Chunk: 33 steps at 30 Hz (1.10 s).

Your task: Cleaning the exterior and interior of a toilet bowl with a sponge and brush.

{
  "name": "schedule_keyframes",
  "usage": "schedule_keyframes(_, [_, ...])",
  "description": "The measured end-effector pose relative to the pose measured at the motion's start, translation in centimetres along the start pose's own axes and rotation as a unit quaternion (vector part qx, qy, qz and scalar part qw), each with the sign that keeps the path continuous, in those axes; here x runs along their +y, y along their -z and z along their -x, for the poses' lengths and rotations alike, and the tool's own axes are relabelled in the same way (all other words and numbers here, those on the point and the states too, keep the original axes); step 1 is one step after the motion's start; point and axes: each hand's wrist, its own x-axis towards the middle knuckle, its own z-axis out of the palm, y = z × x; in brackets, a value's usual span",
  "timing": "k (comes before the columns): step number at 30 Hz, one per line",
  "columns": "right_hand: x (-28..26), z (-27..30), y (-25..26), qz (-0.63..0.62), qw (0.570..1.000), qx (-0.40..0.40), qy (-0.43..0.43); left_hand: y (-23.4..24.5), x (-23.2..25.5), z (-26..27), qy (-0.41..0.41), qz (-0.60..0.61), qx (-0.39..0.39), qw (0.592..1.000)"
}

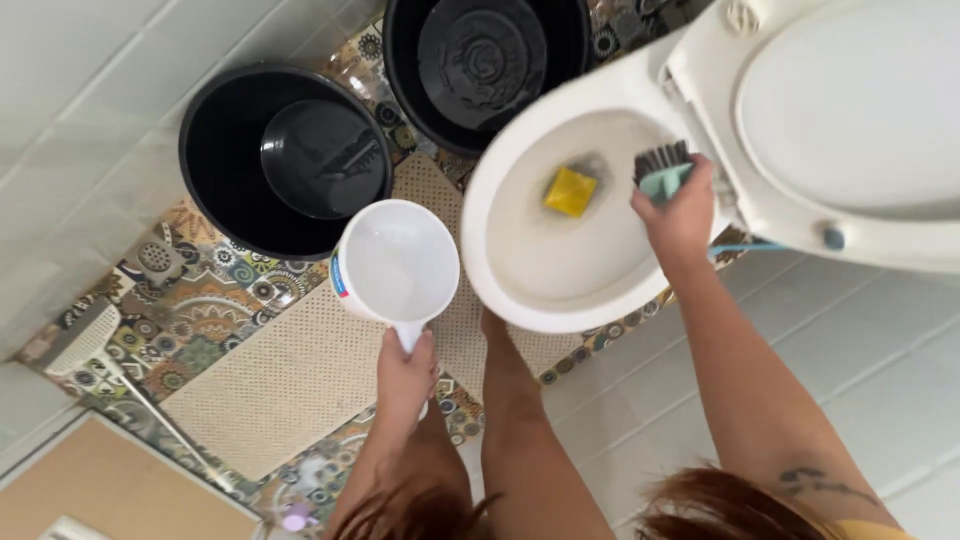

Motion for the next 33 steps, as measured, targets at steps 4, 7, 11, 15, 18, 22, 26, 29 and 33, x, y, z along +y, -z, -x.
schedule_keyframes(4, [-3.0,-1.7,-6.9,-0.127,0.991,-0.006,-0.050,1.6,0.4,0.2,0.008,-0.007,-0.009,1.000])
schedule_keyframes(7, [-9.2,-3.1,-13.0,-0.141,0.988,-0.067,-0.014,3.8,0.4,0.3,0.006,-0.028,-0.001,1.000])
schedule_keyframes(11, [-15.8,3.0,-18.2,0.104,0.960,-0.229,0.122,6.6,0.4,0.7,-0.004,-0.037,-0.008,0.999])
schedule_keyframes(15, [-15.7,13.6,-15.8,0.267,0.884,-0.183,0.336,8.5,1.2,1.3,-0.004,-0.025,-0.005,1.000])
schedule_keyframes(18, [-17.3,12.2,-13.2,0.248,0.886,-0.328,0.215,10.1,1.3,1.9,-0.001,-0.030,-0.012,0.999])
schedule_keyframes(22, [-20.9,10.6,-13.0,0.176,0.961,-0.196,0.091,11.3,0.8,1.8,-0.001,-0.047,-0.025,0.999])
schedule_keyframes(26, [-15.4,18.3,-16.5,0.247,0.944,-0.108,0.192,11.5,-0.3,2.4,-0.020,-0.055,-0.047,0.997])
schedule_keyframes(29, [-9.5,20.7,-13.4,0.247,0.933,-0.241,0.107,10.9,-1.0,3.0,-0.013,-0.072,-0.046,0.996])
schedule_keyframes(33, [4.7,22.4,-9.4,0.163,0.957,-0.218,-0.103,9.8,-4.6,2.7,-0.007,-0.095,-0.043,0.995])
